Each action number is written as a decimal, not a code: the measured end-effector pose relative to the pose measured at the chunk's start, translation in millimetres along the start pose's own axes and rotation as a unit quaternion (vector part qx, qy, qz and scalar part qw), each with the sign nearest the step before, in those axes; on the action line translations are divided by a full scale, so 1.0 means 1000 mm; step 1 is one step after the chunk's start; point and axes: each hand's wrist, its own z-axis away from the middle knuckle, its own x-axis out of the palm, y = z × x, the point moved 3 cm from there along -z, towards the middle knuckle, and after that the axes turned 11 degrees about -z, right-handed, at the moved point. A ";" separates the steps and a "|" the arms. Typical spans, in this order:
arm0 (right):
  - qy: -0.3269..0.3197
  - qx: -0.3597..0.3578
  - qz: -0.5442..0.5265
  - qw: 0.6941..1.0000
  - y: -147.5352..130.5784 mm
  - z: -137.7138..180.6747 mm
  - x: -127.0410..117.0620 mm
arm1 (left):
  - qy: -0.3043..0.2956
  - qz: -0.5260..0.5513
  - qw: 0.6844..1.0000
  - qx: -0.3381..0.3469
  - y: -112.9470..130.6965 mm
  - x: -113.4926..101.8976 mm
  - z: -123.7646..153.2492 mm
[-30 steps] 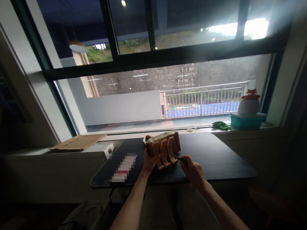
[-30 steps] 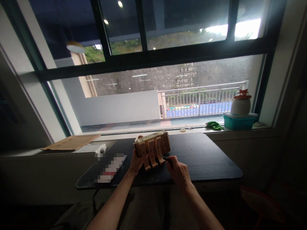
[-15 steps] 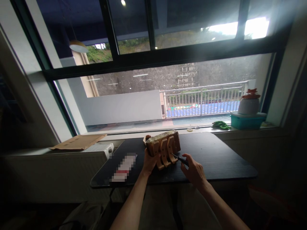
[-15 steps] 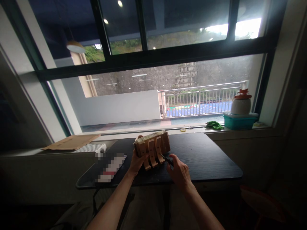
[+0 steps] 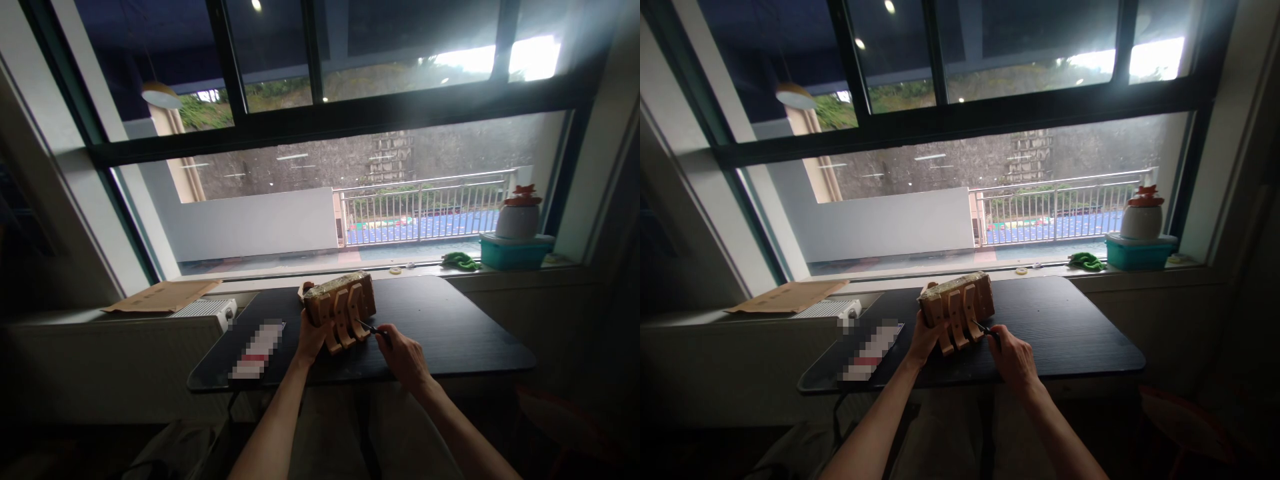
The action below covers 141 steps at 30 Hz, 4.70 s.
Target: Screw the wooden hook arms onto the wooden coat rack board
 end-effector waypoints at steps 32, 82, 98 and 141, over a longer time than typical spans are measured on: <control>-0.115 -0.090 0.179 0.973 -0.019 -0.013 -0.014 | -0.043 0.042 0.998 0.002 -0.002 0.003 0.002; -0.192 0.027 0.138 0.971 -0.022 -0.020 -0.017 | -0.041 0.035 0.999 0.006 0.001 0.003 0.004; -0.186 0.032 0.153 0.970 -0.027 -0.021 -0.018 | -0.041 0.045 0.998 -0.001 0.006 0.003 0.007; -0.180 0.062 0.074 0.979 -0.023 -0.024 -0.019 | -0.042 0.040 0.998 -0.005 0.004 0.003 0.005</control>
